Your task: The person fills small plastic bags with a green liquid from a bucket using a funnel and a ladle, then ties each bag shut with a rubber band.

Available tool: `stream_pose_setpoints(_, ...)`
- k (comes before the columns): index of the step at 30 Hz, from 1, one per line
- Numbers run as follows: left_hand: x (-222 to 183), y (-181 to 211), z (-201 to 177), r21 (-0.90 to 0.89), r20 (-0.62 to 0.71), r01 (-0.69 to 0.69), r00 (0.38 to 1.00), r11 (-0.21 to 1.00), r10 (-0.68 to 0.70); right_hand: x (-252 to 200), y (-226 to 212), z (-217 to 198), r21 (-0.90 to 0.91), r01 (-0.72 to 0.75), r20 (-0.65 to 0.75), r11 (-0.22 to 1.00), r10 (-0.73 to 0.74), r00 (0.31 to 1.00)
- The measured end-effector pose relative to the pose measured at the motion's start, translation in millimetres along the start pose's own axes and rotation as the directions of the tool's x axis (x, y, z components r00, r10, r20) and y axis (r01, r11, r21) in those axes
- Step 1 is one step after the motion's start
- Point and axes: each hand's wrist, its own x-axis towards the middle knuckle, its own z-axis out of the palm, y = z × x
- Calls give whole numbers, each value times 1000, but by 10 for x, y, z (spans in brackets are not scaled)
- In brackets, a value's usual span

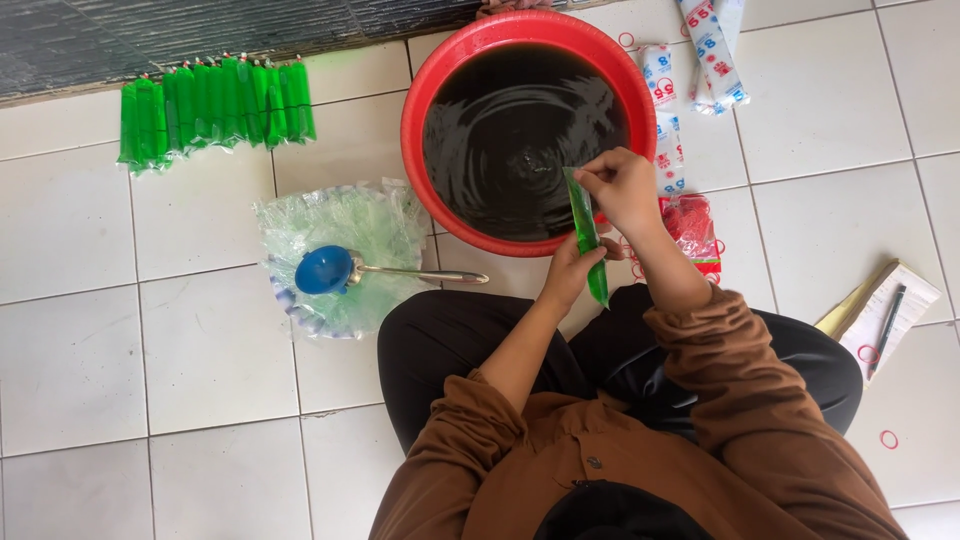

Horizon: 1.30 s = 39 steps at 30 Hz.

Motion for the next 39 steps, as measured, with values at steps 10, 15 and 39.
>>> stream_pose_setpoints(10,-261,852,301,339,152,-250,966,907,210,-761,-771,-723,494,-60,8,867,65,998)
stream_pose_setpoints(15,-264,1667,444,725,293,-535,809,433,509,-879,-1081,-933,556,31,68,831,-83,994)
stream_pose_setpoints(39,-525,2923,908,705,204,-122,978,699,-35,-776,-1493,-1035,595,276,127,755,-427,895)
